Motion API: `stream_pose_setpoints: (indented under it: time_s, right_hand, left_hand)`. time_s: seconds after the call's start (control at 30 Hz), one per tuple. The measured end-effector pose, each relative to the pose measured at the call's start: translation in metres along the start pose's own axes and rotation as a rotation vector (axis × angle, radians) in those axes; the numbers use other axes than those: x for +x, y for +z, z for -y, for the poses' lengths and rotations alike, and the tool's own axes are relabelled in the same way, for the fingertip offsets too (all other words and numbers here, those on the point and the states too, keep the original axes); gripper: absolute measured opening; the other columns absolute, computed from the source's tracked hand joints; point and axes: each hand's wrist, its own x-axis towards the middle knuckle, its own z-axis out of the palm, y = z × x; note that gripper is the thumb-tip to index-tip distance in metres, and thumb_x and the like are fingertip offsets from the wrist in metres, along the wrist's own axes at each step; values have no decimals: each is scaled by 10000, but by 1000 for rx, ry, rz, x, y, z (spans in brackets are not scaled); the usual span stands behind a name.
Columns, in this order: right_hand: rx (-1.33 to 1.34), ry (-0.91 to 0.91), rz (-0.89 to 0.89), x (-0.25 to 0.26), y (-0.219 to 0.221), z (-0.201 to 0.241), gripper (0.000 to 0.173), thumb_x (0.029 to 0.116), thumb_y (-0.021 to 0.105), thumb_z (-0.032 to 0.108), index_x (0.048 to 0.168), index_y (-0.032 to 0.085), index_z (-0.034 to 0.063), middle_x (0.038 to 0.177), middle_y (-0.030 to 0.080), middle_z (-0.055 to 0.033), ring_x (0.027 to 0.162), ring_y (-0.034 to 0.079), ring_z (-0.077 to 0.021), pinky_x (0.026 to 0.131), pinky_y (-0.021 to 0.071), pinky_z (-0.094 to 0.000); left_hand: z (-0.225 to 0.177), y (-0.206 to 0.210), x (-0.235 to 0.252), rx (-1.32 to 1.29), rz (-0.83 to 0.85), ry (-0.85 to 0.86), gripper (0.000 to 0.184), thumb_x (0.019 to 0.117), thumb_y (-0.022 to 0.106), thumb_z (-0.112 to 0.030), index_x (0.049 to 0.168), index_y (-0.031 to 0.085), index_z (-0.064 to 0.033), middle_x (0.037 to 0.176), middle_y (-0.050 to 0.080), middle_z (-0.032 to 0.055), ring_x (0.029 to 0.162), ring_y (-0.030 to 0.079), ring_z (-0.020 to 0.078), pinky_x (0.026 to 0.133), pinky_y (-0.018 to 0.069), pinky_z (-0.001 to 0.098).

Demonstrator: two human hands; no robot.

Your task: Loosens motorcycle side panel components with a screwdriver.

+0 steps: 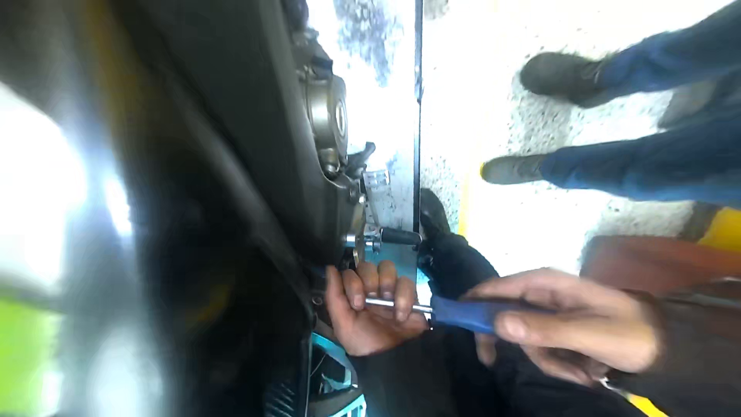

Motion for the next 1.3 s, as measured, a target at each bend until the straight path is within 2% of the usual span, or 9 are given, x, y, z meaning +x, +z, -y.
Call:
stream_pose_setpoints:
  time_s: [0.17,0.5,0.67,0.8,0.9,1.0,1.1,1.23,1.3]
  right_hand:
    - [-96,304,35,15,9,32,202,944,680,305,893,711,112,517,500,70,401,446,-17,399,366,-183]
    - [-669,-68,-222,15,17,16,356,843,799,412,924,773,65,723,712,-66,673,678,-126,633,554,-372]
    - [-1268,-464,-508,21,11,-4,222,826,660,391,845,700,173,555,585,-9,452,609,-199,369,474,-438]
    - [-1500,-735,-666,29,-2,13,146,915,597,249,876,688,143,599,560,-23,444,547,-202,354,403,-369]
    - [-1271,-691,-694,18,19,-4,298,946,620,432,985,734,159,727,649,-7,571,625,-160,442,485,-337]
    - [-467,-264,-387,-10,25,5,411,921,698,494,1139,738,147,848,726,58,673,649,-1,587,563,-218]
    - [191,190,-178,-20,9,14,446,1009,521,562,940,687,154,579,621,10,382,539,-66,341,442,-219]
    - [-209,-238,-406,-20,15,-4,225,940,715,306,1131,760,194,880,721,112,773,653,53,688,568,-155]
    - [-447,-520,-512,-12,18,-15,298,885,749,268,1180,743,225,1049,689,37,979,652,-54,838,591,-245]
  left_hand:
    - [-5,8,6,-115,-37,-67,670,1060,299,-500,517,474,-148,473,454,-30,396,502,107,377,423,251]
    - [-5,-7,9,-255,134,-107,528,1000,498,-371,553,544,-94,526,531,10,488,596,162,461,509,305]
    - [-6,-13,17,-194,211,-191,460,932,616,-416,594,627,-105,582,579,15,557,628,184,536,545,354]
    - [2,12,16,-273,74,-52,576,1006,433,-447,560,531,-95,544,519,10,498,571,165,467,495,312]
    - [-2,4,8,-256,114,-95,530,985,510,-408,558,543,-95,533,516,10,486,571,169,468,501,326]
    - [-8,-1,4,-224,120,-102,515,989,543,-380,559,537,-97,519,494,-6,463,557,150,445,488,300]
    - [-7,0,6,-237,118,-93,516,983,544,-389,557,525,-98,528,495,-8,471,557,146,447,485,292]
    - [1,-5,10,-217,103,103,428,989,547,-373,672,626,-95,631,579,-4,591,608,125,571,527,258]
    - [4,-8,10,-193,100,217,371,1007,512,-372,832,679,-90,724,626,15,693,640,152,692,552,286]
